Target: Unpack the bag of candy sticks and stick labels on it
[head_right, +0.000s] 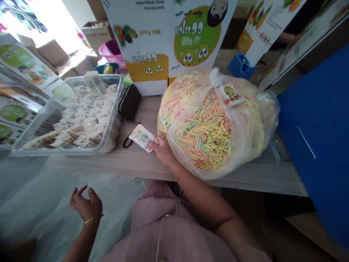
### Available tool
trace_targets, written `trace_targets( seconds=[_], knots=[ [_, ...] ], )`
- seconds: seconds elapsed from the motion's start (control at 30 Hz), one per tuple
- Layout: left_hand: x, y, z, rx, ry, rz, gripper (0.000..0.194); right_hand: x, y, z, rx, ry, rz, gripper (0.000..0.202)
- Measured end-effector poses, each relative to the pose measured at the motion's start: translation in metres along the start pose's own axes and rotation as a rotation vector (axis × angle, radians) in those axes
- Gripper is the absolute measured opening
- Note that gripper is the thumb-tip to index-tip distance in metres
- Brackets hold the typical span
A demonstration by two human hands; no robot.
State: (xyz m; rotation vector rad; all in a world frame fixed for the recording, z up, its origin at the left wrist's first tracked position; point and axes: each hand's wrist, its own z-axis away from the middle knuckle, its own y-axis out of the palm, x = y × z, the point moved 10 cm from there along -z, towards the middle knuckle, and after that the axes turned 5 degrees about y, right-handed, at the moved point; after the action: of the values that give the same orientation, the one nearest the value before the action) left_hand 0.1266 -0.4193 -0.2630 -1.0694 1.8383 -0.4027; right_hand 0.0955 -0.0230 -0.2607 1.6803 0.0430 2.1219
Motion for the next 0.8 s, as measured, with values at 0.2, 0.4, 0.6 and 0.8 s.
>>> trace_targets(
  seconds=[0.2,0.4,0.6,0.8],
  knots=[
    [-0.095,0.026,-0.019,0.139,0.065,0.401,0.029,0.003,0.029,0.017,0.122,0.126,-0.265,0.034],
    [-0.199,0.134,-0.006,0.612,-0.421,1.163,0.047,0.011,0.022,0.040,0.085,0.099,-0.163,0.030],
    [-0.266,0.115,-0.025,0.567,-0.228,1.128,0.041,0.077,-0.007,0.087,0.074,-0.130,0.360,0.030],
    [-0.370,0.103,-0.017,0.788,0.336,0.973,0.036,0.140,-0.066,0.120,-0.100,-0.269,0.584,0.025]
  ],
)
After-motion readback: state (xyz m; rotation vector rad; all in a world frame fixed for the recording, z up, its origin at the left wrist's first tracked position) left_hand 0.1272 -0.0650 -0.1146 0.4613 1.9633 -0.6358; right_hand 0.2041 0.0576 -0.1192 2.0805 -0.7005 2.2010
